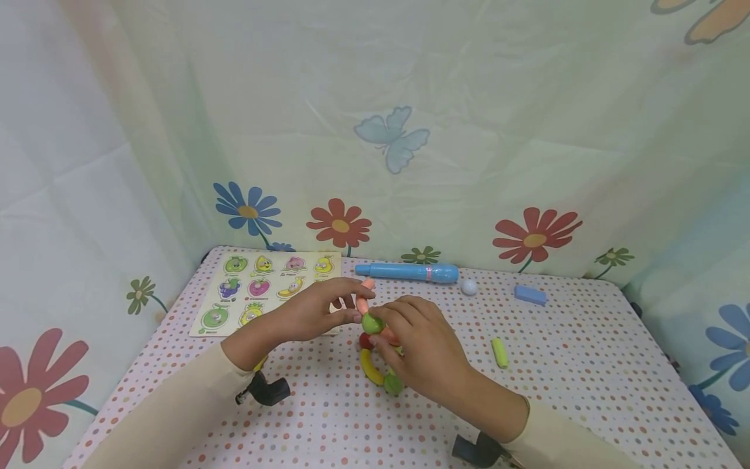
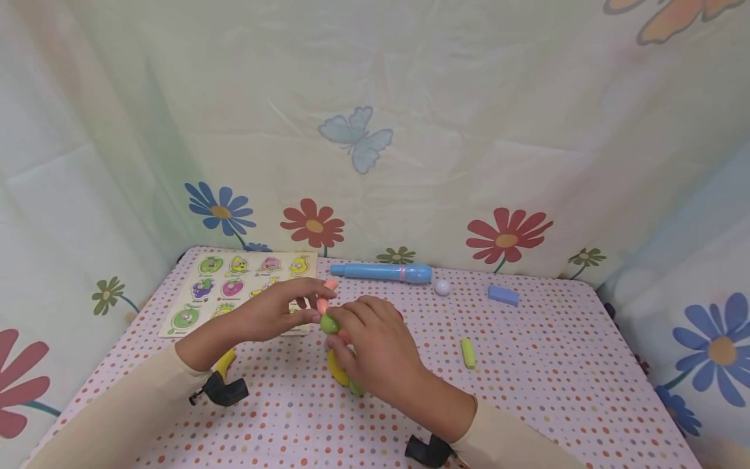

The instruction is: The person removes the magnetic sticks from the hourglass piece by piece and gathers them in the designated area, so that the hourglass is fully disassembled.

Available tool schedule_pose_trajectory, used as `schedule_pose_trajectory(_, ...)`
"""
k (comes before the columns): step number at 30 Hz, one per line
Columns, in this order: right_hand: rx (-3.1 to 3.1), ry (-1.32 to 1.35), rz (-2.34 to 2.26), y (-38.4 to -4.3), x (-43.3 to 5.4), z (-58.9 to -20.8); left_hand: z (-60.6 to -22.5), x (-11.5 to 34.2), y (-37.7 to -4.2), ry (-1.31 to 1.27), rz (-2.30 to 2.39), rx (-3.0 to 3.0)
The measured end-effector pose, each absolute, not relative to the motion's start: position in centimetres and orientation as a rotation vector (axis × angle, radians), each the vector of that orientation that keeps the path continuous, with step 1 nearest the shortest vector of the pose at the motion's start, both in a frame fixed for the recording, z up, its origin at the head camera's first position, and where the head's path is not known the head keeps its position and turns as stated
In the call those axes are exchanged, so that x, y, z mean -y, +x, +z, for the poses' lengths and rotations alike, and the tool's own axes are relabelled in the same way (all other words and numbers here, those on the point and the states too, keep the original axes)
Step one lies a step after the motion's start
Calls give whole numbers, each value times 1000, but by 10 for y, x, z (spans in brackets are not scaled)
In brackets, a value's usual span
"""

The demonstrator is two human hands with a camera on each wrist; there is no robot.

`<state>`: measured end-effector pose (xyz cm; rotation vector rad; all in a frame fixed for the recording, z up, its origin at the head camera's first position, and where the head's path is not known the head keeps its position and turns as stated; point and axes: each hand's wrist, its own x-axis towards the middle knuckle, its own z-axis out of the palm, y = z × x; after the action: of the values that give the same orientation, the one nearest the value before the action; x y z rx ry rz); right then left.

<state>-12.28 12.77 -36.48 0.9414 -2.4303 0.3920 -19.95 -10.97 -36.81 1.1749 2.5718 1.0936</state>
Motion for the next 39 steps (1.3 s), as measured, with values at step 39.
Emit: schedule_pose_trajectory(39, 2427, 925, 399, -122, -127, -367, -397, 148, -183, 1238, 835, -2759)
